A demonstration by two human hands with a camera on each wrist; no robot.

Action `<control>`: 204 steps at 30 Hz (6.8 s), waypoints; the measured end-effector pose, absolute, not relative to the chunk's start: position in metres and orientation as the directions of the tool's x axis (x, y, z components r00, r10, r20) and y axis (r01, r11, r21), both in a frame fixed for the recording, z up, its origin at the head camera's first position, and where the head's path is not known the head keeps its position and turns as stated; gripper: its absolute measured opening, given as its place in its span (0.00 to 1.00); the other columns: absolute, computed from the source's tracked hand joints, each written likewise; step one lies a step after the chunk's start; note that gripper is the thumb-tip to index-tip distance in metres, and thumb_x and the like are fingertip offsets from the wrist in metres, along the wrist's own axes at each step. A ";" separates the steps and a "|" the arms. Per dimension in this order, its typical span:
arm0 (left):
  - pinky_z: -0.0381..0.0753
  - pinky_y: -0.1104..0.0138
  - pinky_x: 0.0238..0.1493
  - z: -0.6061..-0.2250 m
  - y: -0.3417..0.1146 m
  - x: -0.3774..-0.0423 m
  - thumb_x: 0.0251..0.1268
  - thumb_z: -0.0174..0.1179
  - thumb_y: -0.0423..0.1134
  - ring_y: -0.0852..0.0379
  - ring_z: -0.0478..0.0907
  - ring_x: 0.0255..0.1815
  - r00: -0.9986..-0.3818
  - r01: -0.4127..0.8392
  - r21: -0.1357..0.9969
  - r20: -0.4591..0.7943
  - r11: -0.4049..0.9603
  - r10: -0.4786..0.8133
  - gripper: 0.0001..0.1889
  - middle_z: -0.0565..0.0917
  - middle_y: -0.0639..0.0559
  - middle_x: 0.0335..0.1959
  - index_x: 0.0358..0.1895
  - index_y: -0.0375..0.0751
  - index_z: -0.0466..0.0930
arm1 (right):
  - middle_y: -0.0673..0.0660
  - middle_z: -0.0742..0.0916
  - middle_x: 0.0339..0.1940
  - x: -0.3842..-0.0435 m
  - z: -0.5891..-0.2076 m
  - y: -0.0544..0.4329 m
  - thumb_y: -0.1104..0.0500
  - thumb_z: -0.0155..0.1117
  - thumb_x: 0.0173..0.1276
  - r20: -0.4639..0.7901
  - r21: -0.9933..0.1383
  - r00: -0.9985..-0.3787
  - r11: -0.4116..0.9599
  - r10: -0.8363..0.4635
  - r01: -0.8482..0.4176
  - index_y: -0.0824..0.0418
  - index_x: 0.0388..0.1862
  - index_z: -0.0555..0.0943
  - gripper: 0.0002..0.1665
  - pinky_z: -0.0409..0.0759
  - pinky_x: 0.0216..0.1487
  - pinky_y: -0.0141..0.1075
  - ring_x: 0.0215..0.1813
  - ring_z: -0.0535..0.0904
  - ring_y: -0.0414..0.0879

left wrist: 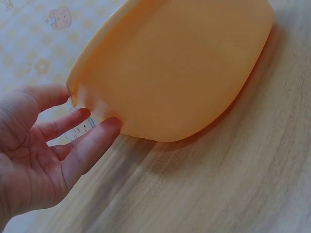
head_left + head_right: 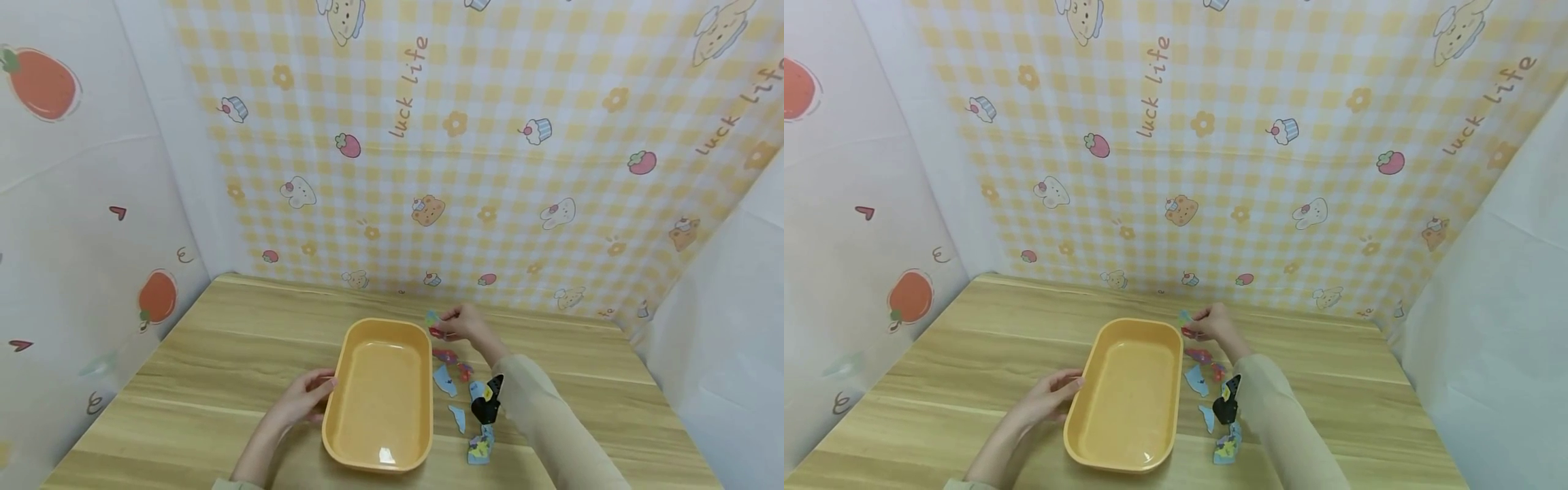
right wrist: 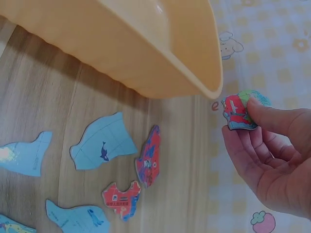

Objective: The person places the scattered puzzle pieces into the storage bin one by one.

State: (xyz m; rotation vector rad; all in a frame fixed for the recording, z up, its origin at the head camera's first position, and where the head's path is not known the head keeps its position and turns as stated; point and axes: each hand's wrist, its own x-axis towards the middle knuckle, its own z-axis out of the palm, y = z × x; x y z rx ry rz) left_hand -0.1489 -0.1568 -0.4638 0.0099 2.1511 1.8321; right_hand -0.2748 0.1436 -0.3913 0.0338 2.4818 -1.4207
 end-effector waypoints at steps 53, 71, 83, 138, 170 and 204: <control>0.86 0.57 0.36 -0.467 -0.154 -0.148 0.66 0.52 0.46 0.54 0.78 0.44 -0.951 -0.217 0.966 -0.242 0.143 0.191 0.31 0.71 0.31 0.53 0.63 0.25 0.58 | 0.56 0.74 0.17 -0.258 -0.413 0.066 0.78 0.59 0.47 -0.227 -0.450 -0.900 0.860 -0.372 -0.242 0.64 0.18 0.69 0.13 0.66 0.13 0.26 0.18 0.67 0.43; 0.87 0.58 0.35 -0.466 -0.152 -0.148 0.67 0.51 0.44 0.54 0.78 0.44 -0.954 -0.207 0.968 -0.232 0.143 0.191 0.30 0.70 0.27 0.54 0.63 0.23 0.58 | 0.60 0.82 0.29 -0.259 -0.422 0.064 0.74 0.59 0.56 -0.178 -0.387 -0.893 0.864 -0.413 -0.322 0.69 0.30 0.77 0.03 0.77 0.28 0.31 0.29 0.74 0.46; 0.86 0.58 0.37 -0.466 -0.157 -0.147 0.66 0.51 0.45 0.53 0.79 0.45 -0.953 -0.215 0.967 -0.238 0.134 0.188 0.32 0.70 0.27 0.55 0.63 0.23 0.57 | 0.61 0.81 0.33 -0.267 -0.399 0.082 0.72 0.56 0.60 -0.018 -0.591 -0.867 0.705 -0.498 -0.392 0.70 0.44 0.75 0.12 0.81 0.34 0.33 0.36 0.77 0.49; 0.86 0.58 0.39 -0.469 -0.156 -0.149 0.66 0.52 0.47 0.53 0.78 0.46 -0.946 -0.222 0.967 -0.244 0.123 0.213 0.32 0.71 0.30 0.54 0.63 0.24 0.58 | 0.62 0.81 0.29 -0.268 -0.451 0.162 0.74 0.65 0.49 -0.154 -0.627 -0.954 0.772 -0.257 -0.107 0.73 0.36 0.76 0.14 0.81 0.29 0.36 0.30 0.76 0.47; 0.86 0.59 0.38 -0.467 -0.155 -0.146 0.66 0.52 0.46 0.56 0.78 0.44 -0.951 -0.223 0.967 -0.243 0.119 0.192 0.31 0.71 0.30 0.54 0.63 0.25 0.58 | 0.57 0.80 0.23 -0.264 -0.441 0.153 0.73 0.68 0.48 -0.182 -0.599 -0.948 0.794 -0.261 -0.104 0.69 0.26 0.75 0.09 0.78 0.24 0.31 0.24 0.73 0.43; 0.86 0.57 0.37 -0.468 -0.157 -0.145 0.67 0.51 0.45 0.53 0.78 0.45 -0.953 -0.221 0.969 -0.239 0.113 0.186 0.31 0.70 0.28 0.55 0.63 0.24 0.58 | 0.61 0.82 0.23 -0.277 -0.389 0.134 0.68 0.62 0.57 -0.165 -0.648 -0.919 0.742 -0.357 -0.172 0.70 0.30 0.75 0.05 0.79 0.23 0.31 0.24 0.79 0.51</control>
